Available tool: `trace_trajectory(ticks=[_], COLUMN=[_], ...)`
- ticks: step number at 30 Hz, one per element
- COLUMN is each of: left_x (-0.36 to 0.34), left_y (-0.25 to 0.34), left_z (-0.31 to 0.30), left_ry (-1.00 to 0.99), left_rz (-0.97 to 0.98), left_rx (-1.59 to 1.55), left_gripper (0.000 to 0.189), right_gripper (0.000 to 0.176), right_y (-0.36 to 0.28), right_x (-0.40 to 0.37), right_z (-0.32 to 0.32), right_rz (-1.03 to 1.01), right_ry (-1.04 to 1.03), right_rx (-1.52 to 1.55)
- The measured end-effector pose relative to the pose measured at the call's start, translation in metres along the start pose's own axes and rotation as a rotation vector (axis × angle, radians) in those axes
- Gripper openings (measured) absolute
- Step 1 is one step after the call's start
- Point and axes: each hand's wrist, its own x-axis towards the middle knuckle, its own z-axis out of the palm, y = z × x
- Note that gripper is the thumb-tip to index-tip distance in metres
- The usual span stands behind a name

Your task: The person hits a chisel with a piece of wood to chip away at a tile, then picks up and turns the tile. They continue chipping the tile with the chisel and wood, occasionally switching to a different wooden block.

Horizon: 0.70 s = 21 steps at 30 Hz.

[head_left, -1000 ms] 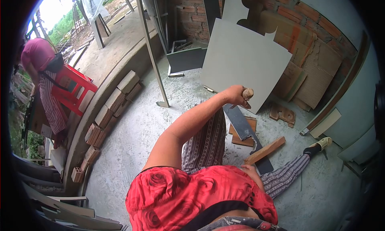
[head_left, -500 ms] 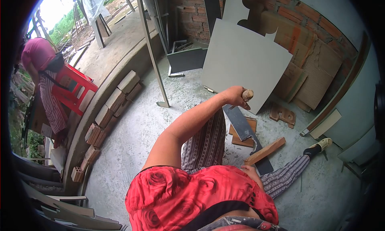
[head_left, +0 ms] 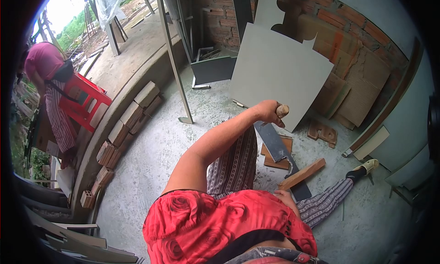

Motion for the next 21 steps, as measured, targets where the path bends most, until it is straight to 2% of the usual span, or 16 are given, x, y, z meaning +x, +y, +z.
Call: trace_trajectory(ticks=[7, 9, 21], left_x=[-0.001, -0.003, -0.006], left_y=[0.0, 0.002, 0.001], left_z=[0.001, 0.001, -0.002], left_ry=[0.007, 0.006, -0.082], left_rz=[-0.046, -0.037, -0.049], left_rx=[0.087, 0.209, 0.323], left_gripper=[0.047, 0.05, 0.045], right_gripper=[0.043, 0.043, 0.042], right_y=[0.004, 0.005, 0.007], right_x=[0.003, 0.002, 0.005], right_z=[-0.001, 0.0, 0.0], right_rz=[-0.015, -0.001, 0.007], right_ry=[0.01, 0.008, -0.007], right_rx=[-0.019, 0.019, 0.009])
